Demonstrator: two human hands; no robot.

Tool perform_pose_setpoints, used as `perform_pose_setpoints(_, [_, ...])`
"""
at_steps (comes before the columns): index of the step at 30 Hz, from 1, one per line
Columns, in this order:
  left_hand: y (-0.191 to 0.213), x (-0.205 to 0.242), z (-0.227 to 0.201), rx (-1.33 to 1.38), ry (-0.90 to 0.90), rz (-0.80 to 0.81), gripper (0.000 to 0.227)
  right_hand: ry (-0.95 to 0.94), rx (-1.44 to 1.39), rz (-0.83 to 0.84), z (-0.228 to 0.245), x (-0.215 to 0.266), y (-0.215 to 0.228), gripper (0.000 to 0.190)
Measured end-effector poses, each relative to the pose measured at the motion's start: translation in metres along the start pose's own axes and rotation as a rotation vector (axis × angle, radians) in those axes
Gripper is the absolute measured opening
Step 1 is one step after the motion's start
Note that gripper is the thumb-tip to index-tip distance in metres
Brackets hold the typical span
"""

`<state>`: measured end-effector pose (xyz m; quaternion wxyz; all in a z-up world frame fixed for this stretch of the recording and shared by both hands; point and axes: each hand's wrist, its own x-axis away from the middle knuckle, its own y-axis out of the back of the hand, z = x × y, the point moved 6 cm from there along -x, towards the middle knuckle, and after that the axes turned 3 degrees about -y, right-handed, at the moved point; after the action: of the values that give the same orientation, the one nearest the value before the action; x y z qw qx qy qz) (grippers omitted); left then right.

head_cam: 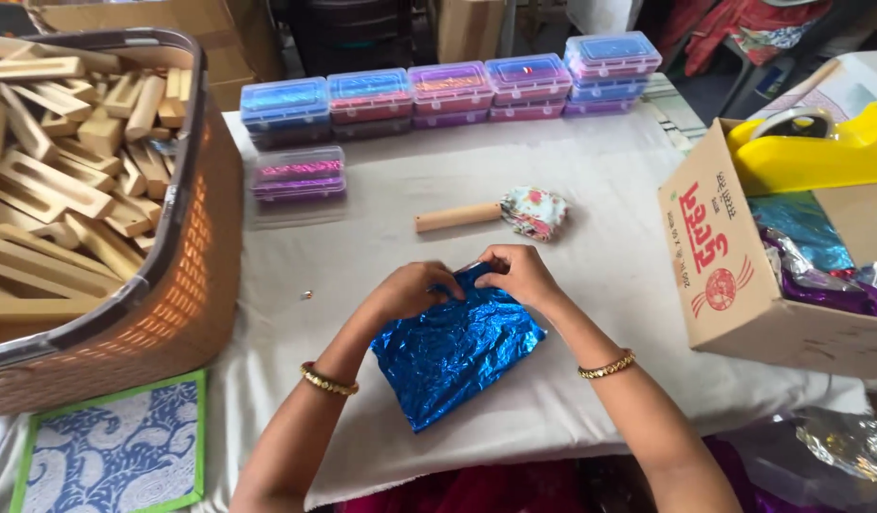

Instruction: The recorder wraps small wooden blocks and dowels in blue and silver foil at a workshop table.

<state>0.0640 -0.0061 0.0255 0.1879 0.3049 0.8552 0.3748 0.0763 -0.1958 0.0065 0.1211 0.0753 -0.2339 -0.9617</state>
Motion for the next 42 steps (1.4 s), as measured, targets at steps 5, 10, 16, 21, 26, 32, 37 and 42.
perform_pose_setpoints(5, [-0.010,0.005,0.025,0.202,0.156,-0.080,0.040,0.040,-0.015,-0.021,-0.008,-0.024,0.010,0.020])
perform_pose_setpoints(10, [0.007,0.032,0.037,0.118,0.293,-0.380,0.037,0.254,0.401,-0.242,0.017,-0.060,0.027,0.025])
perform_pose_setpoints(16, [0.009,0.051,0.069,0.087,0.307,-0.561,0.035,0.406,0.873,-0.133,0.005,-0.094,-0.016,0.049])
perform_pose_setpoints(21, [0.007,0.049,0.078,0.111,0.304,-0.627,0.035,0.325,0.979,-0.150,-0.021,-0.097,-0.022,0.050])
perform_pose_setpoints(26, [-0.001,0.033,0.085,0.138,0.299,-0.659,0.035,0.332,0.911,-0.236,-0.016,-0.084,0.013,0.046])
perform_pose_setpoints(32, [-0.008,-0.001,0.092,0.107,0.281,-0.704,0.034,0.329,0.673,-0.325,0.042,-0.039,0.033,0.056])
perform_pose_setpoints(37, [-0.026,-0.020,0.112,0.115,0.346,-0.712,0.026,0.276,0.453,-0.046,0.043,-0.006,-0.016,0.059])
perform_pose_setpoints(42, [-0.011,-0.010,0.113,0.208,0.195,-0.716,0.048,0.376,0.501,-0.110,0.037,0.002,-0.026,0.057])
